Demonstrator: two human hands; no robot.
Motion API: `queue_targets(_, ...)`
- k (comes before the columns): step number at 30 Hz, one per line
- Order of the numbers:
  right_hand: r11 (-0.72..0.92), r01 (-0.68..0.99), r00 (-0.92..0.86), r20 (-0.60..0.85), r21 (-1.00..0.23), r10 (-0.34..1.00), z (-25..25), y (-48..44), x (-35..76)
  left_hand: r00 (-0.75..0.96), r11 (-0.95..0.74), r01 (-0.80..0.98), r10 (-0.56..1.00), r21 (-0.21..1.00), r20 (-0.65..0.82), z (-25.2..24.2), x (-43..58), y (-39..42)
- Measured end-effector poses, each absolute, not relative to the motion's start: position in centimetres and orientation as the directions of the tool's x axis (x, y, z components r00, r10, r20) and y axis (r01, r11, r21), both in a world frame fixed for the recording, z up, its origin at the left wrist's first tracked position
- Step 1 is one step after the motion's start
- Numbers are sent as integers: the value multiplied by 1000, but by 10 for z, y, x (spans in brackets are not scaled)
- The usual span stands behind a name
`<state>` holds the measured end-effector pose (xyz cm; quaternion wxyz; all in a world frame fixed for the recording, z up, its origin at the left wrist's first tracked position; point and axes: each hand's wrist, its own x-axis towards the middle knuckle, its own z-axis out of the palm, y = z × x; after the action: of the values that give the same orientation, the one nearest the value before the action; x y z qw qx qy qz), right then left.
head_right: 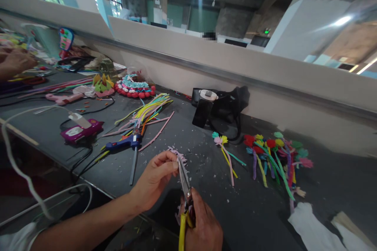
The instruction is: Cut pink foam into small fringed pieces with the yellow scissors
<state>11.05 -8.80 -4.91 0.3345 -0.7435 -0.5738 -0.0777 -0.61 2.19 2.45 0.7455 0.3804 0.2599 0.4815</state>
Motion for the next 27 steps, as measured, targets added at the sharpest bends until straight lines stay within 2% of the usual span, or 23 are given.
queue_targets(11,-168,879,372,420,-447,828,-40,-85,110,403,215,-517,915,829,15,23,-7,23)
queue_targets(22,-111,891,332,462,-441,822,-47,-88,112,428,253,-513,904,820,-11,24,-5,20)
queue_targets(27,-123,862,355,412,-491,840,-43,-88,112,434,260,-485,901,835,-28,24,-4,19)
